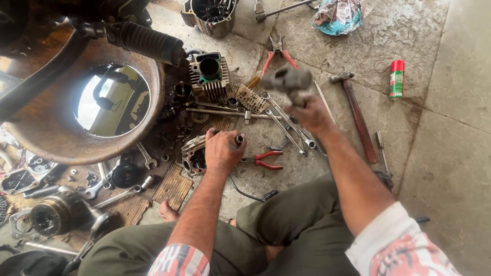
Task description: The person sits on the workshop floor and works on a motorcycle engine cylinder and piston assembly. They use pliers and a hammer to extract and reposition small components, turn the cylinder over, and tap parts into place with the hammer by hand.
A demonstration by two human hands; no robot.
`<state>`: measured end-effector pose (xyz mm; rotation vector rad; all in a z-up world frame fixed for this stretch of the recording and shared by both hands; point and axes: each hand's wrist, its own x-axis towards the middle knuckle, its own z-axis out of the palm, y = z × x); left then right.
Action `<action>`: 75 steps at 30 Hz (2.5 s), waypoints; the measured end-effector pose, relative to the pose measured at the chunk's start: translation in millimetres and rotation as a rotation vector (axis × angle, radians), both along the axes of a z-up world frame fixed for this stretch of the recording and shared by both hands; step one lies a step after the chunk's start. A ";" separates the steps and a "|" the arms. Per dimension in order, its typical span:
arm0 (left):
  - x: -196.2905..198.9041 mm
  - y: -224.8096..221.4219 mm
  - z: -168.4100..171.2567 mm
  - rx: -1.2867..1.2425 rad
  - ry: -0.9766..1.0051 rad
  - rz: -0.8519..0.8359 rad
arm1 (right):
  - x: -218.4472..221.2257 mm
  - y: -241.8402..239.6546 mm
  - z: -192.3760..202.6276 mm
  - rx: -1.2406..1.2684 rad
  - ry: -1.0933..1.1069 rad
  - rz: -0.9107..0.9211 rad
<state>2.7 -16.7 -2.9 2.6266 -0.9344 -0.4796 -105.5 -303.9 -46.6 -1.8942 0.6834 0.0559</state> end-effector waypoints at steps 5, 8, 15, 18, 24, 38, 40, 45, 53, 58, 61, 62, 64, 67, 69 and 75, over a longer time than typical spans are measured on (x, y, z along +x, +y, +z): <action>0.2 0.4 4.1 0.009 0.004 0.004 | -27.9 68.3 53.8 -0.128 -0.441 0.250; -0.7 2.1 -6.6 0.002 0.011 -0.006 | -41.2 79.8 20.2 0.052 -0.092 0.194; -2.4 3.6 -0.2 -0.090 -0.034 -0.023 | -19.9 100.6 13.2 -0.212 0.260 0.276; -1.1 3.2 8.9 -0.050 -0.004 -0.037 | -18.2 102.6 25.8 -0.171 0.298 0.214; -0.9 4.8 -4.1 -0.094 -0.047 -0.038 | -15.8 102.8 34.6 -0.233 0.283 0.249; -0.8 1.1 -2.9 0.005 -0.023 -0.011 | -22.1 91.0 47.0 -0.194 -0.241 0.174; -1.8 3.7 -3.1 -0.009 -0.017 -0.015 | -20.7 96.2 34.9 -0.161 -0.075 0.163; -0.9 4.4 -1.9 -0.047 -0.047 -0.011 | -21.1 88.1 9.5 -0.122 0.121 0.185; 0.7 3.9 -10.6 0.013 -0.037 -0.034 | -27.2 87.3 43.0 -0.260 -0.296 0.258; 0.5 8.0 -11.5 -0.015 -0.033 -0.038 | -20.7 104.1 45.7 -0.150 -0.268 0.206; 0.6 9.1 -10.7 -0.235 -0.050 -0.051 | -24.7 100.3 7.4 -0.185 0.217 0.265; 0.7 9.7 -10.7 -0.162 -0.063 -0.038 | -26.1 96.4 5.0 -0.163 0.145 0.226; 0.1 10.6 -9.7 -0.088 -0.076 -0.026 | -28.0 92.8 7.7 -0.141 0.074 0.185; 1.2 9.9 -10.1 -0.072 -0.063 -0.033 | -27.8 91.9 22.1 -0.235 0.020 0.215; 0.7 11.4 -17.2 -0.129 -0.104 -0.045 | -28.3 91.5 30.0 -0.311 -0.104 0.300; 0.5 8.3 -6.1 -0.052 -0.072 -0.035 | -21.9 105.4 64.1 -0.310 -0.550 0.234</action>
